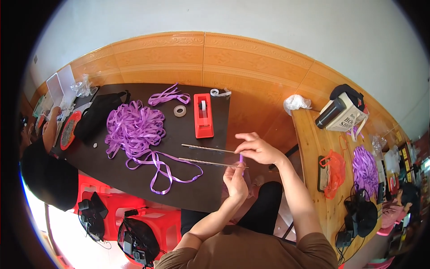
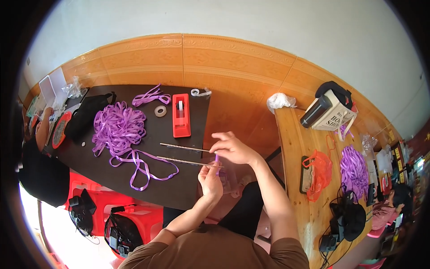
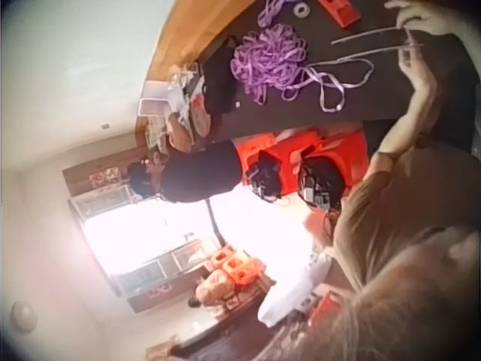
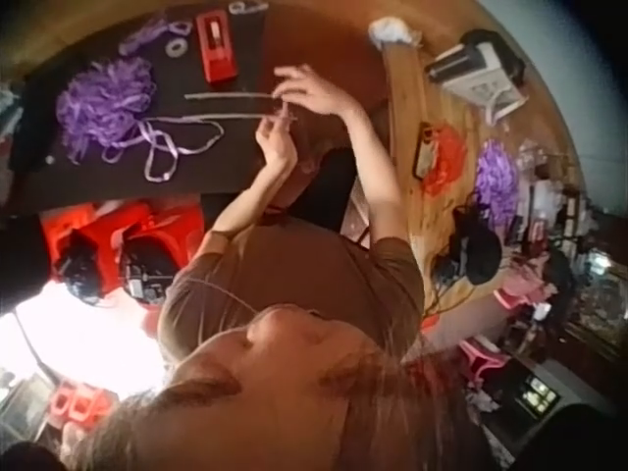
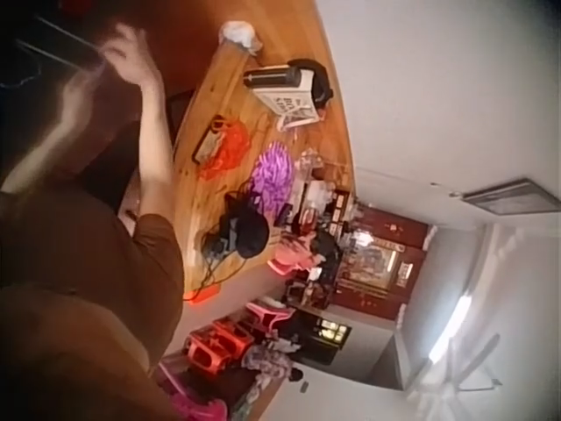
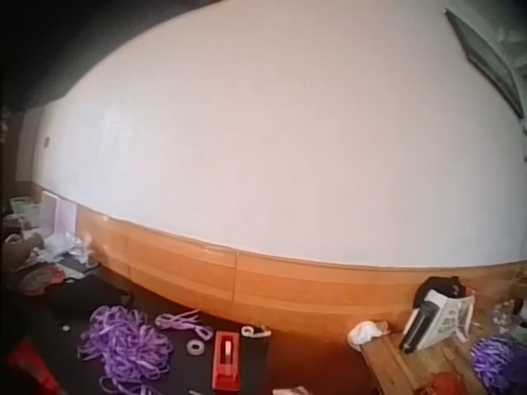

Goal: Constructing decorative flowers by wrapping purple ribbons around a metal jig frame and securing them with tape.

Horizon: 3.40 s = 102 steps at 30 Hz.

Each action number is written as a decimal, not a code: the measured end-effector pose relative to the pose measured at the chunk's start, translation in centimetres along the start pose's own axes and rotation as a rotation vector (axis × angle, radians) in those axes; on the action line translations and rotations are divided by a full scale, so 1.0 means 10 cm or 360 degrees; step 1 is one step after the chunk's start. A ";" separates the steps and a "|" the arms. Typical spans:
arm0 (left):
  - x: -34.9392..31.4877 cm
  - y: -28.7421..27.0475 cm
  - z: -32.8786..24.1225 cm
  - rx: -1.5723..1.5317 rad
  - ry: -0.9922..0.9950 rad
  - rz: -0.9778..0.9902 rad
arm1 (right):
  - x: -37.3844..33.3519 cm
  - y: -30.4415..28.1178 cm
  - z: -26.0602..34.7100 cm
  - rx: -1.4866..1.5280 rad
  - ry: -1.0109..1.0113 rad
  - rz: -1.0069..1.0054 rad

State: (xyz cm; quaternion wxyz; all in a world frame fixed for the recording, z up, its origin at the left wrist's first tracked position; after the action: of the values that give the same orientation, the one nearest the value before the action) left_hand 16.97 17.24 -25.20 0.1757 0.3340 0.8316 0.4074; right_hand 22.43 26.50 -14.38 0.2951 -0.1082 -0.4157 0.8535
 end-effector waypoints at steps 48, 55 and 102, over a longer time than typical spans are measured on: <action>-0.18 -0.11 -0.01 0.0312 -0.0235 0.0016 | -0.32 0.73 -0.74 0.2511 0.0581 -0.0340; -1.10 -0.02 -0.12 0.0546 -0.1211 0.1447 | -0.31 0.60 -0.57 0.2034 0.0655 -0.0512; -0.60 0.16 -0.58 0.0756 -0.0791 0.1330 | -1.48 -0.19 0.13 0.0062 0.0455 -0.1368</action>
State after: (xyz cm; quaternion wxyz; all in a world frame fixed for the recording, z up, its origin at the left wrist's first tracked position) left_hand 18.64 10.56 -20.27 0.1097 0.7531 0.6305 0.1522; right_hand 34.57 17.76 -13.04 0.6791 -0.0369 -0.3619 0.6375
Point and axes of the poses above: each hand's wrist, its own x-axis towards the middle knuckle, its own y-axis out of the palm, z = x × y, the point moved 7 cm from there along x, towards the middle knuckle, and after that the axes turned 12 degrees about y, right-handed, at the moved point
